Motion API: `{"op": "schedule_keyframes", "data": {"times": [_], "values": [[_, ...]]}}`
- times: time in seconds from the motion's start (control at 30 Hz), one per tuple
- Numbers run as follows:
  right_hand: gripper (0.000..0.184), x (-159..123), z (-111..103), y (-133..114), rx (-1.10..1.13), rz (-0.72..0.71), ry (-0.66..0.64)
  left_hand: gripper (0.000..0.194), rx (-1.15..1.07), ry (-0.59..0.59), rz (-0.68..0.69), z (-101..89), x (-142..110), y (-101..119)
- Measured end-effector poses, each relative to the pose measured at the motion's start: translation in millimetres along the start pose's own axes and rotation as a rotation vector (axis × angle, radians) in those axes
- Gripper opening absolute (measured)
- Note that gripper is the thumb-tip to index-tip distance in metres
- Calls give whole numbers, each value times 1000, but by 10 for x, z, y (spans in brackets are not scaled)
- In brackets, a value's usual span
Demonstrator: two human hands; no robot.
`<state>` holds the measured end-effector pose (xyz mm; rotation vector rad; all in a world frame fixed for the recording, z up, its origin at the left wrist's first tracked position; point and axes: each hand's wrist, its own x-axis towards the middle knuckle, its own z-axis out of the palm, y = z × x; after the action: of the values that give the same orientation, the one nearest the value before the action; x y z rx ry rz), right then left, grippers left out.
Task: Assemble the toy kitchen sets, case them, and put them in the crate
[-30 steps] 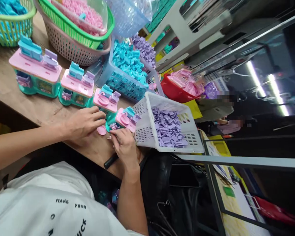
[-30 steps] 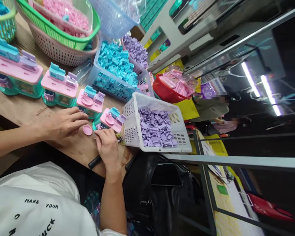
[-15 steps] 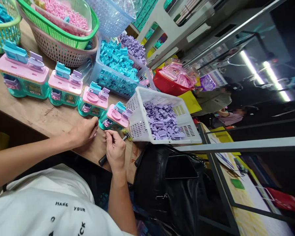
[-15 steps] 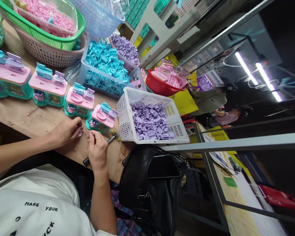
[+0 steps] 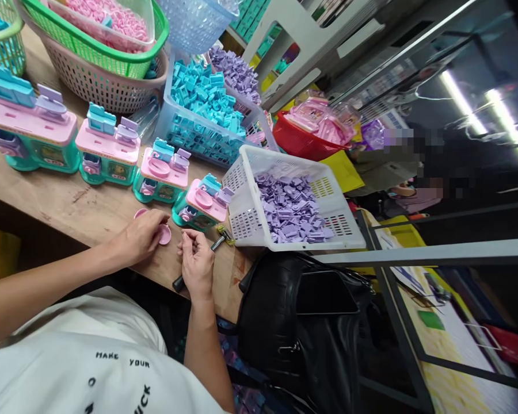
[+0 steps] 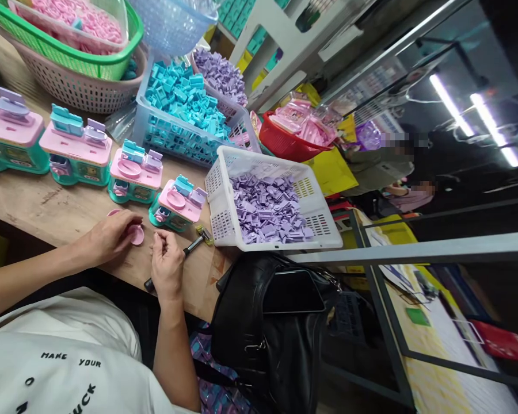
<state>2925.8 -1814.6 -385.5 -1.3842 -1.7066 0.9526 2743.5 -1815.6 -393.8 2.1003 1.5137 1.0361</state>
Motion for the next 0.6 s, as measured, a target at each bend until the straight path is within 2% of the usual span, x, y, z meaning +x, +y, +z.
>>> {"op": "schedule_keyframes", "data": {"times": [0.2, 0.3, 0.47, 0.6], "values": [[30, -21, 50, -78, 0, -27, -17, 11, -77, -8, -172, -38, 27, 11], [28, -32, 74, -132, -32, -51, 2, 8, -14, -8, -173, -39, 22, 40], [29, -38, 88, -172, -182, -210, 42, 13, 79, 10, -182, -18, -19, 99], [25, -50, 122, -181, -166, -224, 42, 15, 53, 20, -211, -8, -41, 140]]}}
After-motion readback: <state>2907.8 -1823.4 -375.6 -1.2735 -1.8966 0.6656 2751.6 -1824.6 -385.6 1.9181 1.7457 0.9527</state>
